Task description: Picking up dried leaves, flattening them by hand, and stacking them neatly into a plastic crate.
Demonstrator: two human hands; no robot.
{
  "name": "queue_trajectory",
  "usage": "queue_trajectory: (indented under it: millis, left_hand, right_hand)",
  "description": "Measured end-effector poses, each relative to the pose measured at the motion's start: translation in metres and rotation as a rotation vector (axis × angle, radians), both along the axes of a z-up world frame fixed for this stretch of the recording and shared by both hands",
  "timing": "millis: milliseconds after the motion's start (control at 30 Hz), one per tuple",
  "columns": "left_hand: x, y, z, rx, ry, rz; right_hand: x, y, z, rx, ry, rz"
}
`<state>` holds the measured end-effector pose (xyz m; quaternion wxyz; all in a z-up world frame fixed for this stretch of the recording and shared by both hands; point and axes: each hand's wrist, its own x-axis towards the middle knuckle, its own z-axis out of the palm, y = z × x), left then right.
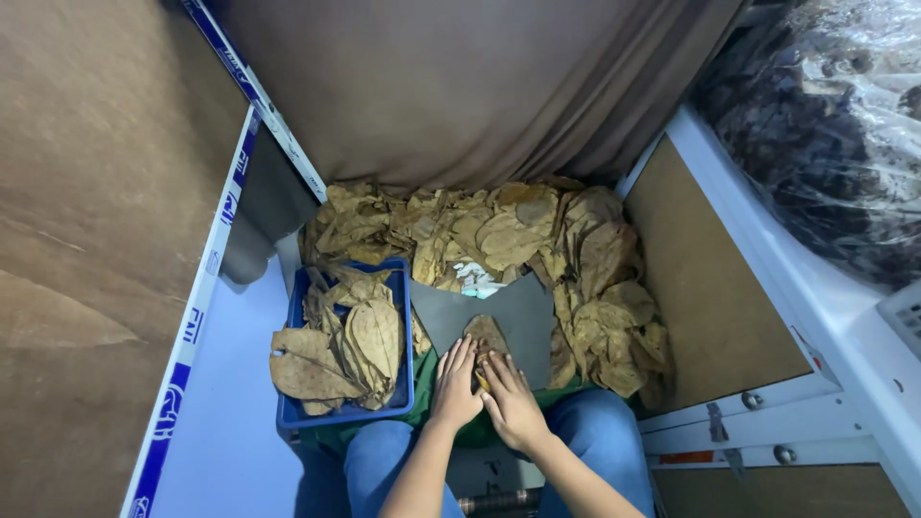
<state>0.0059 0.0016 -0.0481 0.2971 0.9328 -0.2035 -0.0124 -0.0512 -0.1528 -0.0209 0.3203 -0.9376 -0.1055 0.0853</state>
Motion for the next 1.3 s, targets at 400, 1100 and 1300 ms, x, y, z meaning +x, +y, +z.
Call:
queue_trajectory:
  millis: [400, 1100, 1300]
  left_hand:
    - [0.0, -0.001, 0.004, -0.037, 0.08, 0.002]
    - [-0.004, -0.001, 0.014, 0.107, 0.118, 0.019]
    - [-0.006, -0.001, 0.02, 0.087, 0.151, 0.031]
  right_hand:
    - [0.074, 0.001, -0.002, -0.135, -0.03, -0.086]
    - [0.006, 0.001, -0.012, -0.011, -0.008, 0.018]
    - [0.021, 0.003, -0.007, -0.079, -0.001, 0.024]
